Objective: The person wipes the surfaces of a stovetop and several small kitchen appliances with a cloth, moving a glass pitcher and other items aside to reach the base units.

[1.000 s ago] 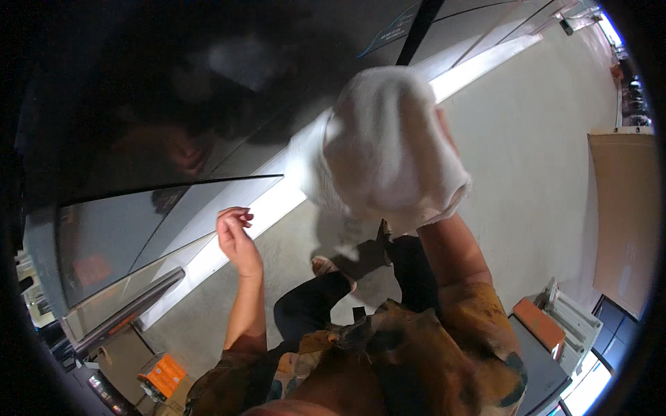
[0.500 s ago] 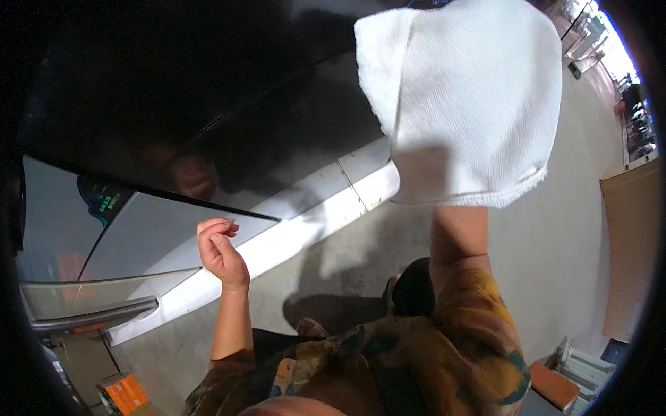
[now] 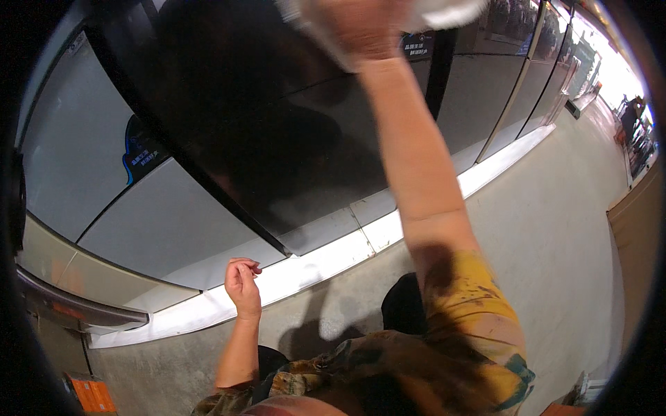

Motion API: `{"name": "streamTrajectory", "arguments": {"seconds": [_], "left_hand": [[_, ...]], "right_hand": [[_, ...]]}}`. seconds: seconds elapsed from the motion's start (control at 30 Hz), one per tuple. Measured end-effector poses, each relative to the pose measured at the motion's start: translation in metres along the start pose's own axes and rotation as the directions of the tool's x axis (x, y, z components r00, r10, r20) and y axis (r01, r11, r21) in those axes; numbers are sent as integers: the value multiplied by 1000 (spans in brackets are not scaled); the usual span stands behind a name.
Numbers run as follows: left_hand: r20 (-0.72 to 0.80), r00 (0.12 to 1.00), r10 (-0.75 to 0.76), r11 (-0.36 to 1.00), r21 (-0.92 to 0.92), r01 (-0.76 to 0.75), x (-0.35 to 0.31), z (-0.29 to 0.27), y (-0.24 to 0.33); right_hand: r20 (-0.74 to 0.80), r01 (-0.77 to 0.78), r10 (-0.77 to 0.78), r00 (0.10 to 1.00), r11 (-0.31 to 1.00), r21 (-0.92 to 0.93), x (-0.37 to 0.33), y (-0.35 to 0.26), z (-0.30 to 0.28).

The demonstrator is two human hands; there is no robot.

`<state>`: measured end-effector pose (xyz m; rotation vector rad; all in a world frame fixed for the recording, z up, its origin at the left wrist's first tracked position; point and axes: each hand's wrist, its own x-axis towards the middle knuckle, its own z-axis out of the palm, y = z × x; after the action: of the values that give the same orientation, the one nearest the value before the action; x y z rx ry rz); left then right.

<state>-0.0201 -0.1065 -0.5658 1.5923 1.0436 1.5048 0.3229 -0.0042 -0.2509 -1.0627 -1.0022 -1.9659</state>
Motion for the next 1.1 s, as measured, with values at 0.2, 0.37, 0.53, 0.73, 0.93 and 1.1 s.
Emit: {"name": "streamTrajectory", "arguments": {"seconds": [0.2,0.37,0.53,0.73,0.93,1.1], "left_hand": [[-29,999,17,999,32,-16,1,-11,-12],[-18,999,51,992,113,-49,-3,-27,-10],[-9,1000,26,999,40,-26,-3,-28,-25],[49,998,50,982,178,-58,3,-25,-37],[57,995,82,954,285,-95,-1,-39,-32],[91,994,66,955,284,-90,-3,-44,-29]], "right_hand": [[212,-158,-79,974,433,887,-11,-173,-111],[216,-11,-191,958,724,689,-101,-66,-48],[40,-207,203,978,948,242,-5,61,40],[-49,38,-21,999,927,374,60,-119,-26],[22,42,-68,997,806,591,10,-122,-50],[83,-315,304,949,911,265,-90,-6,-30]]}}
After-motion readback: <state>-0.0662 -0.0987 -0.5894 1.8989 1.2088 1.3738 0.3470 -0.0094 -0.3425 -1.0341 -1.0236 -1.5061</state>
